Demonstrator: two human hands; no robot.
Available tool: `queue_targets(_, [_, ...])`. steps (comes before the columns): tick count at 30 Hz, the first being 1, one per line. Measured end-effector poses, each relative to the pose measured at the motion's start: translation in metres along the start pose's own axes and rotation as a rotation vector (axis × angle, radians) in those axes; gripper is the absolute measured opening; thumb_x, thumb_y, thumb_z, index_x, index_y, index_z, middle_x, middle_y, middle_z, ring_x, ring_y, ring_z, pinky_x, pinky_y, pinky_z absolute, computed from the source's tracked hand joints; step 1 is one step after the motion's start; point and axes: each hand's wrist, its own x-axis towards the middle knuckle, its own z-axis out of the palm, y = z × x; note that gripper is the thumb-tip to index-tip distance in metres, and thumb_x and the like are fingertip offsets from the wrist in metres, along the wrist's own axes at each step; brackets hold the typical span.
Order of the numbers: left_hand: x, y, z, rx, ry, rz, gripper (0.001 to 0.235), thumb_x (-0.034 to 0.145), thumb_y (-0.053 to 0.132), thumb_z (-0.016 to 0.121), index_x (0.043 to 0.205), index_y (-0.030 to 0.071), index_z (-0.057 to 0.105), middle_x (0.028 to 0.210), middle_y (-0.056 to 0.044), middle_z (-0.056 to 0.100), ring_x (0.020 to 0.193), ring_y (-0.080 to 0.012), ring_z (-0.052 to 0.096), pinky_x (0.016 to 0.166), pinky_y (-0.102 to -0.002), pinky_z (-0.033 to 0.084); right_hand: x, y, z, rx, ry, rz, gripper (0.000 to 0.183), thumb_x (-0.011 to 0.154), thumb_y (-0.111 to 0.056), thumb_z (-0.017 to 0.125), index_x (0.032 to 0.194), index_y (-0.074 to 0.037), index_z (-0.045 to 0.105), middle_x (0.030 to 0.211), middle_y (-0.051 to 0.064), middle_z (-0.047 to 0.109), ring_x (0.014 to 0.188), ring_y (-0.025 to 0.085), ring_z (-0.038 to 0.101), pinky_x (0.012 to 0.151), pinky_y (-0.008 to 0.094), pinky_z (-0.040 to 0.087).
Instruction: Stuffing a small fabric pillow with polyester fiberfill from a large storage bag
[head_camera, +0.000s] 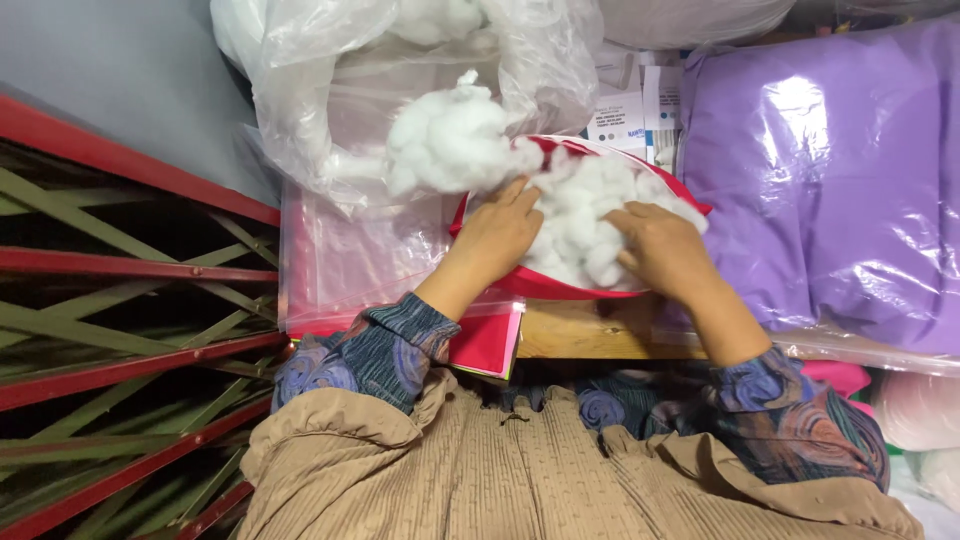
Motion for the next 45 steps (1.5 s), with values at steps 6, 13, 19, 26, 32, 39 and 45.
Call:
queue_targets(6, [0.013,-0.008,-0.003,-0.167,-0.172,-0.055,0.062,0.065,0.010,0.087,0.123,0.014,0.064,0.142,-0.009,0.053,0.142,-0.0302,0.044,0.102,-0.039,0.055,-0.006,0.010,0.001,0.027,0.115,0.047,0.063,0.072,-0.020,0.076,0.133,-0.028,0.063,0.119,0.008,0.068,0.130,0.034,0.056,0.107,0.045,0.048])
queue_targets(13, [0.019,0.012,-0.029,-0.471,0.012,-0.178,0.054,0.076,-0.004,0.069,0.126,0.007,0.056,0.138,-0.020,0.048,0.116,-0.0475,0.063,0.092,-0.053,0.059,-0.005,-0.028,-0.035,0.138,0.435,-0.128,0.074,0.073,-0.033,0.080,0.142,-0.022,0.058,0.150,0.019,0.047,0.140,0.047,0.041,0.116,0.056,0.033])
queue_targets(19, [0.024,0.017,-0.015,-0.530,0.041,-0.154,0.060,0.077,-0.003,0.066,0.133,0.009,0.047,0.127,-0.017,0.051,0.115,-0.0450,0.064,0.092,-0.050,0.059,0.011,-0.041,-0.031,0.265,0.389,-0.053,0.081,0.080,-0.054,0.079,0.150,-0.023,0.052,0.160,0.024,0.033,0.144,0.057,0.028,0.118,0.065,0.024])
queue_targets(26, [0.015,0.004,-0.029,-0.486,-0.074,-0.093,0.065,0.071,0.009,0.078,0.130,0.004,0.053,0.126,-0.019,0.055,0.128,-0.0399,0.056,0.106,-0.047,0.049,0.028,-0.037,0.010,0.046,0.119,-0.015,0.098,0.073,-0.064,0.076,0.156,-0.027,0.039,0.154,0.012,0.045,0.143,0.043,0.039,0.113,0.058,0.035])
queue_targets(32, [0.006,-0.003,-0.064,-0.602,-0.156,-0.134,0.064,0.074,0.026,0.083,0.131,0.006,0.063,0.142,-0.021,0.051,0.137,-0.0445,0.047,0.112,-0.051,0.043,0.029,-0.041,0.022,-0.114,0.021,0.000,0.089,0.071,-0.045,0.080,0.151,-0.021,0.046,0.150,0.008,0.053,0.145,0.038,0.039,0.113,0.054,0.034])
queue_targets(39, [-0.008,-0.005,-0.083,-0.550,0.095,-0.110,0.033,0.077,0.022,0.082,0.107,0.014,0.073,0.121,-0.012,0.061,0.114,-0.0363,0.065,0.095,-0.045,0.054,0.040,-0.035,0.042,-0.116,0.002,0.022,0.093,0.065,-0.028,0.085,0.150,-0.020,0.049,0.146,0.007,0.056,0.147,0.039,0.036,0.114,0.056,0.032])
queue_targets(45, [-0.013,-0.024,-0.081,-0.367,-0.068,-0.194,0.021,0.082,0.015,0.068,0.103,0.018,0.066,0.102,-0.008,0.062,0.099,-0.0340,0.069,0.083,-0.047,0.057,0.039,-0.037,-0.007,0.241,0.089,-0.021,0.094,0.065,-0.034,0.084,0.152,-0.022,0.049,0.147,0.012,0.055,0.142,0.045,0.040,0.111,0.061,0.033])
